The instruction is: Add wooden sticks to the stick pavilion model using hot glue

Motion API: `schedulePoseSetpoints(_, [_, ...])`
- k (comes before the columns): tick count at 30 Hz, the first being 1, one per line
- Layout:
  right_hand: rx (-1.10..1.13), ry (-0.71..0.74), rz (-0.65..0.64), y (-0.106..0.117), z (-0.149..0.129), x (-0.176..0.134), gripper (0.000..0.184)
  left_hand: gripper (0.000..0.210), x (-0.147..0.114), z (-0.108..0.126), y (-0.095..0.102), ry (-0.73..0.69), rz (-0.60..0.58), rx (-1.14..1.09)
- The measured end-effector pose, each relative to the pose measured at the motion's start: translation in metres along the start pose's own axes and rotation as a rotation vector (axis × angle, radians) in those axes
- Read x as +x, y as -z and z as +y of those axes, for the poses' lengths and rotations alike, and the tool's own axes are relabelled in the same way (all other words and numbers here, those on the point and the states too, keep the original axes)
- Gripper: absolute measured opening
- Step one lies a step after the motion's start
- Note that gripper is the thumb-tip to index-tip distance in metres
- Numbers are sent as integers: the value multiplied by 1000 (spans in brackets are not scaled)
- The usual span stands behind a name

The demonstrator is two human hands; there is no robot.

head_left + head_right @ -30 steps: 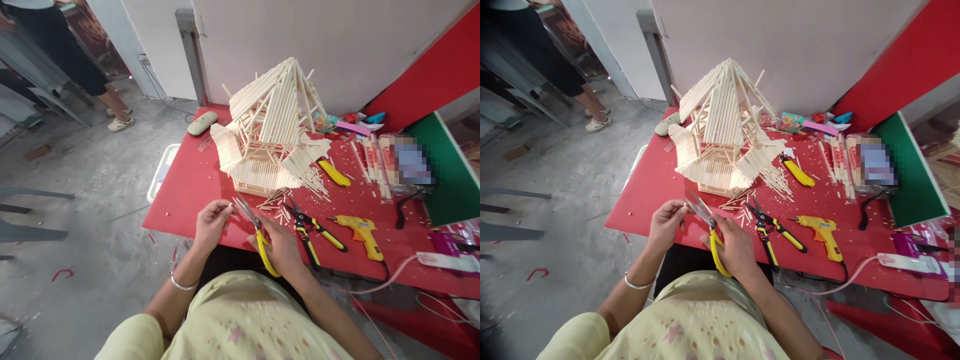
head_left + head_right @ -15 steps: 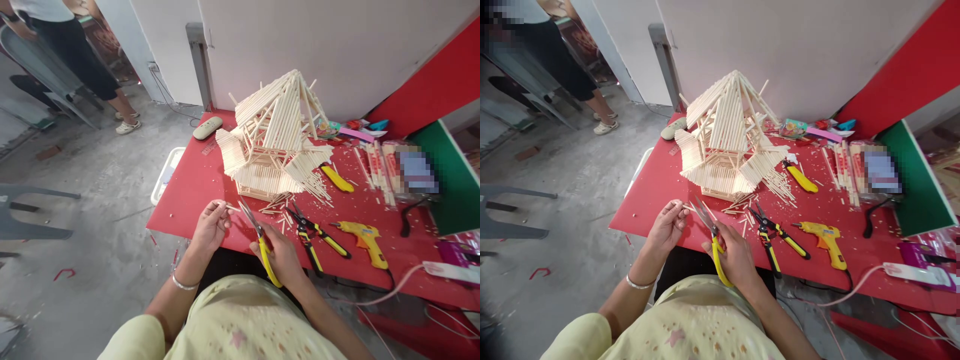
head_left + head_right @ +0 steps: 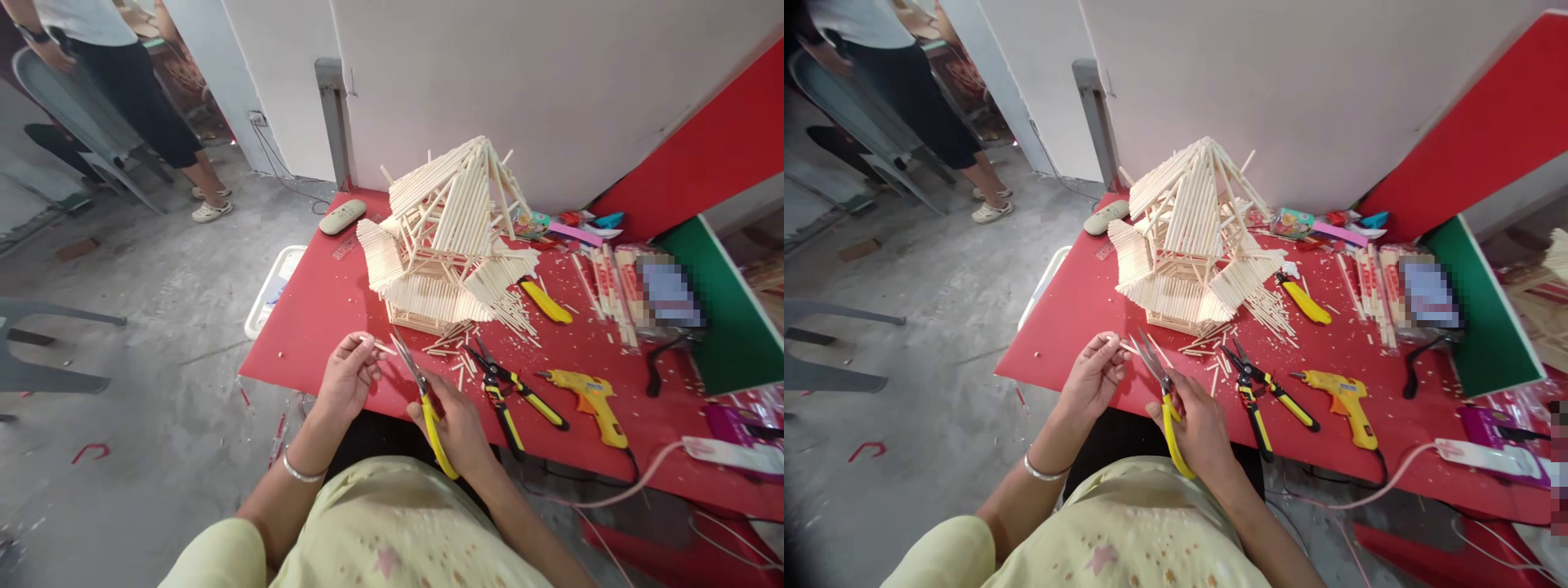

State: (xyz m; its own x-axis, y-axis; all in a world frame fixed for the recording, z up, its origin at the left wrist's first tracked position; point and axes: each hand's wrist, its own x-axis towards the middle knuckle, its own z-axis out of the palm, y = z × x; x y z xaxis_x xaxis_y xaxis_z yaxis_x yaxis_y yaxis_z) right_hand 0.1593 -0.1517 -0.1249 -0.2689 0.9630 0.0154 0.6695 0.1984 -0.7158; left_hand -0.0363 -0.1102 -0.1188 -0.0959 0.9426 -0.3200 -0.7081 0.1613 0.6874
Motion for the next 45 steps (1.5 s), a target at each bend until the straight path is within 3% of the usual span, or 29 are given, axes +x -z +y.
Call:
schedulePoseSetpoints(5, [-19,8,13,-1,5,-1,51,27,-3,-2,0,-50,16,135])
schedulePoseSetpoints(11, [-71,-14,20,0,4,-2,52,24,-6,-12,-1,-106,-49,279])
schedulePoseSetpoints(14, [-61,-32,10,1,3,-2,52,27,-8,-18,-4,-66,-79,301])
schedulePoseSetpoints(21, [28,-79,3,7,9,-3,52,24,-4,-19,-8,-5,-40,177])
schedulePoseSetpoints(30, [60,-74,4,10,11,-5,48,22,3,-17,-10,218,-13,-95])
schedulePoseSetpoints(45, [41,-64,-2,11,9,-3,47,5,5,-12,-11,400,47,-292])
